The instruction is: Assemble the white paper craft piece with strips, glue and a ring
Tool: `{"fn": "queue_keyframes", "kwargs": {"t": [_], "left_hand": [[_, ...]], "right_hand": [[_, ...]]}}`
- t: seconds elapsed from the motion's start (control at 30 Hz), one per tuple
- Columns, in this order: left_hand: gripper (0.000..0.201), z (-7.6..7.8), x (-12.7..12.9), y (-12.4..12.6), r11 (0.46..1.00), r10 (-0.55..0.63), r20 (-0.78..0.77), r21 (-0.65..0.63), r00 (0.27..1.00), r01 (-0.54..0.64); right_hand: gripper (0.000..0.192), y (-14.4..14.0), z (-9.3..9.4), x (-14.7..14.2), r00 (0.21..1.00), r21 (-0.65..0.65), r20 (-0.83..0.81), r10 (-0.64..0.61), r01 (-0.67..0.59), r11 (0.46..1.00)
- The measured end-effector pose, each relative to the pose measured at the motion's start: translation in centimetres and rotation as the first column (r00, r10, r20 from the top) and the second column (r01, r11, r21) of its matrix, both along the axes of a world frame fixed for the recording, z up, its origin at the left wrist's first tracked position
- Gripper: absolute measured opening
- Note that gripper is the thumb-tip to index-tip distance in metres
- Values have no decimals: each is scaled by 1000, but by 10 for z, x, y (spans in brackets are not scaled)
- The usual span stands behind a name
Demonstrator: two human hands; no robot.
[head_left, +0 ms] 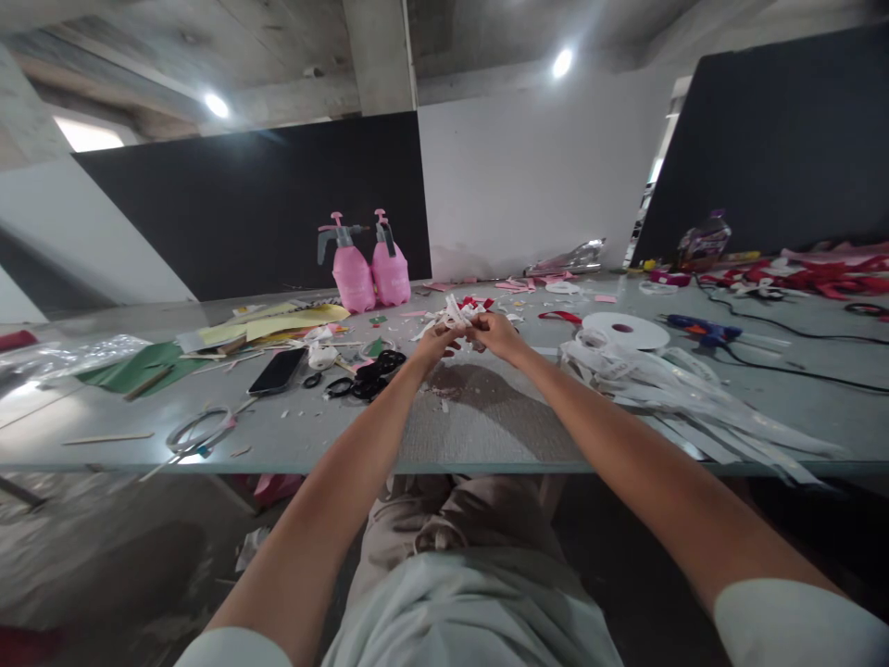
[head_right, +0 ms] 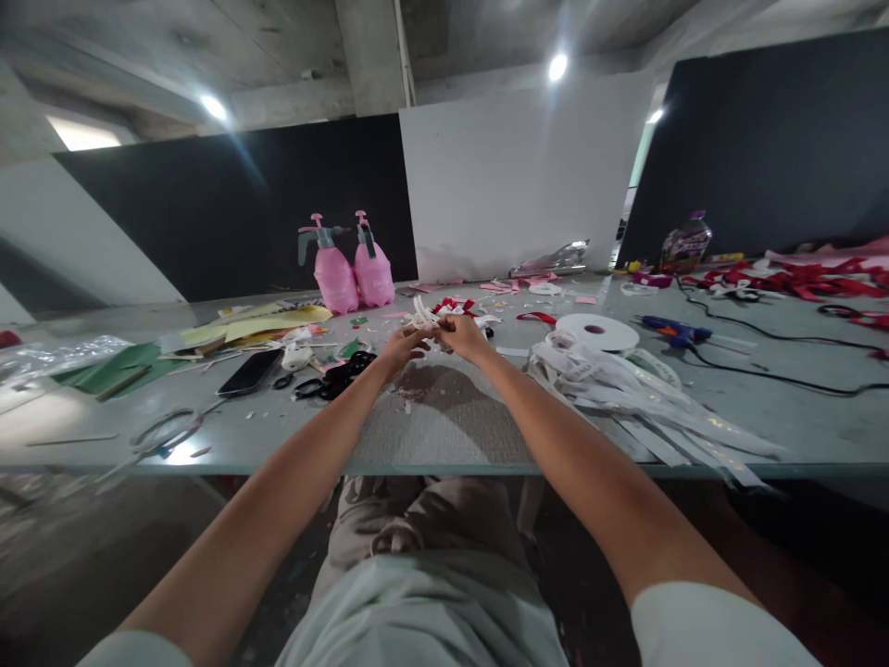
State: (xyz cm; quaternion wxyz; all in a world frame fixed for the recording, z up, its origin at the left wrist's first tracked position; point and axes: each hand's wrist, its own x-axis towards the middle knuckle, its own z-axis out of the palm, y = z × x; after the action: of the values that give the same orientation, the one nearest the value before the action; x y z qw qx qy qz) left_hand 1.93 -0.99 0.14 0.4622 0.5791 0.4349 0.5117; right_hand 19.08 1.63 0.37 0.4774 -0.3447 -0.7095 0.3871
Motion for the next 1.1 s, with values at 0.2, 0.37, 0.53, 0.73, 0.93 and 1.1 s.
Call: {"fn": "queue_keyframes", "kwargs": {"t": [0.2,0.37,0.53,0.73,0.93,1.1], "left_hand": [[29,1,0,5,995,82,70,45,994,-86],[27,4,0,0,996,82,115,19,990,-85],[27,2,1,-2,999,48,81,4,996,-48],[31,2,1,3,987,156,88,21,984,-158],[33,4,0,2,985,165,100,23,981,-168],[34,4,0,1,990,139,95,4,986,-140]], "right_hand": [[54,-6,2,0,999,-73,17,31,-29,997],[50,-7,3,-1,998,-129,31,50,-46,991],[40,-5,0,0,1000,-106,24,9,-6,994],[17,-10,2,0,994,-185,100,38,-19,983],[30,-14,3,-1,987,-239,117,106,-75,968],[42,-17,7,-4,994,-242,102,47,-21,970]]}}
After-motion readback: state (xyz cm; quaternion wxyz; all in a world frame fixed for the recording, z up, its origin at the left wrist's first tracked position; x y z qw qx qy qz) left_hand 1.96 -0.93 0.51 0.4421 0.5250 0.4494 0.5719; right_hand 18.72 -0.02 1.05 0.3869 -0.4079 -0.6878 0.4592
